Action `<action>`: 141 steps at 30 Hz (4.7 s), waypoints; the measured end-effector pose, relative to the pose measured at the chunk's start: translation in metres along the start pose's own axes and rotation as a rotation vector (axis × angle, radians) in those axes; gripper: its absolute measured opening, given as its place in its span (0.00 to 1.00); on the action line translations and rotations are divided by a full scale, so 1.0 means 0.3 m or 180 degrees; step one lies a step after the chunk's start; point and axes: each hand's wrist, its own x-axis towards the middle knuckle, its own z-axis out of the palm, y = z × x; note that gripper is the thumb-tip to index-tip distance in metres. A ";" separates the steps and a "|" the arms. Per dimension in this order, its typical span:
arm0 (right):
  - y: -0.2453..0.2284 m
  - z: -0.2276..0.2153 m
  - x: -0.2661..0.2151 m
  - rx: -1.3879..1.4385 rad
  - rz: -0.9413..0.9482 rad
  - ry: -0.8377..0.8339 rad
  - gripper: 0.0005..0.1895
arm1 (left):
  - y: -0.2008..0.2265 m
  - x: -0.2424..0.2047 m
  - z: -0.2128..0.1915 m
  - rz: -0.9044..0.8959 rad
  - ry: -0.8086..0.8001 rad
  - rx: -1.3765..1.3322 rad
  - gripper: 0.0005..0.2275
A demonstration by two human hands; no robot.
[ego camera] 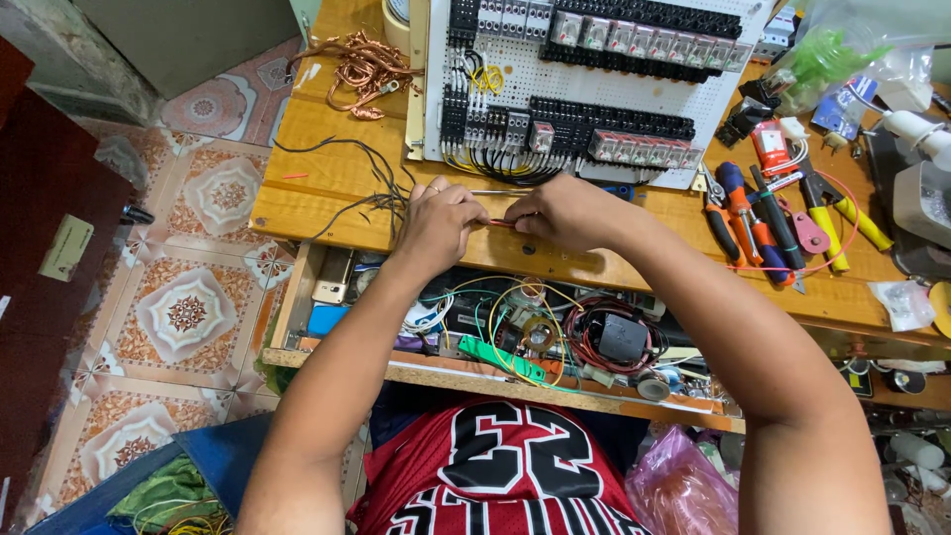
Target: Wiring an electrical control panel by stripping wires and connecting them to terminal blocks
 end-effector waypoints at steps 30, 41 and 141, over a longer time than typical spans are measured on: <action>0.026 0.001 0.001 0.0107 -0.0160 -0.0025 0.15 | -0.015 -0.002 -0.001 -0.0012 -0.0089 -0.0212 0.08; 0.057 0.040 0.008 -0.0065 -0.0531 0.0332 0.13 | -0.028 -0.005 0.012 0.0020 -0.0097 -0.0184 0.07; 0.080 0.120 0.008 0.0060 -0.0377 0.0661 0.11 | -0.045 -0.002 0.040 0.0264 -0.0052 -0.0477 0.07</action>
